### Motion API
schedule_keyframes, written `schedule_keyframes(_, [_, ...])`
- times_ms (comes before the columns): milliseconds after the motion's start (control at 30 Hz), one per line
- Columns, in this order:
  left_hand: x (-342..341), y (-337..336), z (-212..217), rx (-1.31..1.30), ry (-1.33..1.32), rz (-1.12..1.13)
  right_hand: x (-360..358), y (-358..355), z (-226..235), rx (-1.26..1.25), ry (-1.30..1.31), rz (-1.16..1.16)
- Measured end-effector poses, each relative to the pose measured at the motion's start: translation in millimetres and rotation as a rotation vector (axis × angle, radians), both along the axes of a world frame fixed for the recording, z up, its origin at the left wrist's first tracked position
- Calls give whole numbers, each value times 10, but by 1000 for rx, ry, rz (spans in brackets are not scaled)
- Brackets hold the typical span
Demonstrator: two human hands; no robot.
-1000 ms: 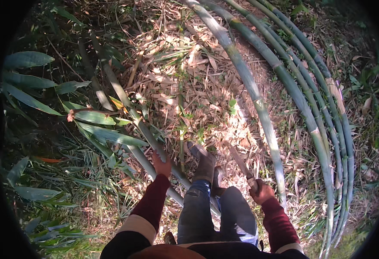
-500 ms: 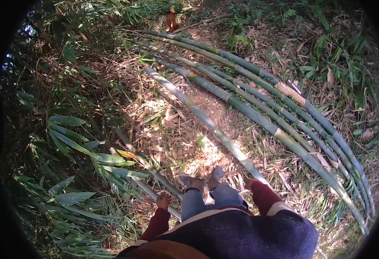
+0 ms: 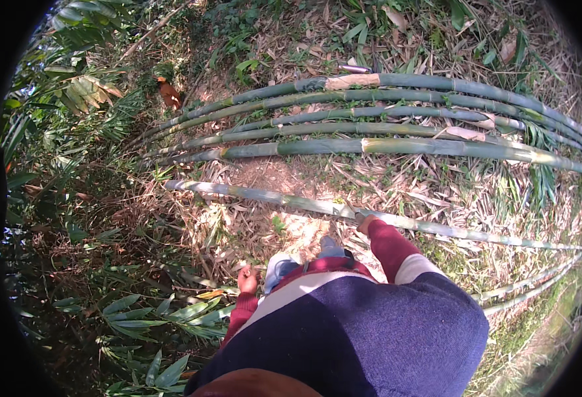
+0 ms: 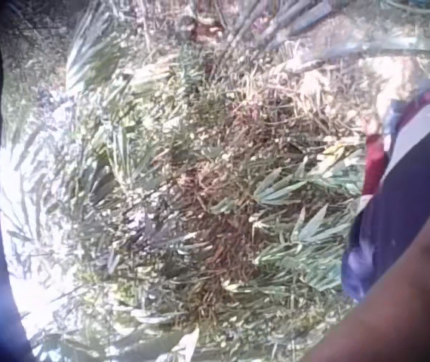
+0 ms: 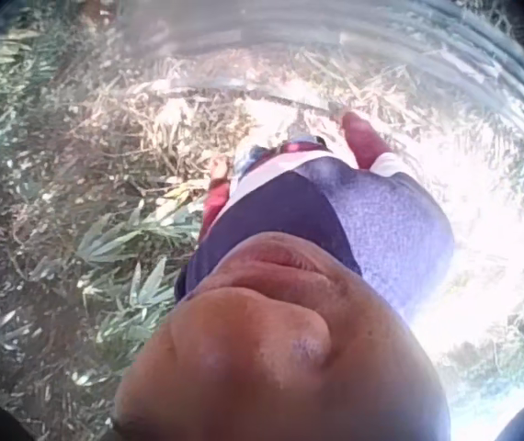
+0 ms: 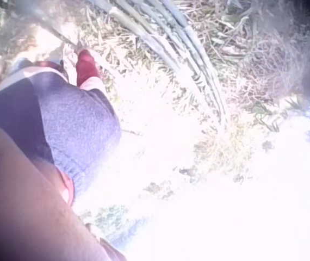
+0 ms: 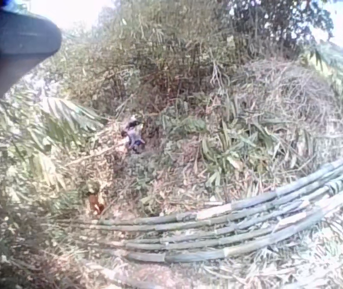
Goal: The person uses a machete to cut long bamboo poles into shorter sections and stacks them on the ground. They repeatedly position the bamboo, strike it with the machete, and arrange the cut pieces into a pile.
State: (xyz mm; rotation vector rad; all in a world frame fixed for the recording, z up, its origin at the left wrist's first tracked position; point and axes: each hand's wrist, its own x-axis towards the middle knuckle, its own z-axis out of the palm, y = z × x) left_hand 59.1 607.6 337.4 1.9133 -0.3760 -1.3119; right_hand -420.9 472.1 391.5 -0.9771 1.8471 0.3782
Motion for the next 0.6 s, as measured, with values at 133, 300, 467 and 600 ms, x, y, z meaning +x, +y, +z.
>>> schedule_keyframes(133, [-118, -885, 376, 182, -143, -351, -554, 542, -503, -66, 84, -193])
schedule_keyframes(300, [652, -1207, -271, 72, -363, -370, -182, 955, -385, 68, 187, 280])
schedule_keyframes(467, [512, -1782, -420, -65, -286, -398, -601, 1940, -978, 155, -38, 471])
schedule_keyframes(600, [469, -1702, -356, -50, -401, -438, -328, 1924, -818, 199, 37, 239])
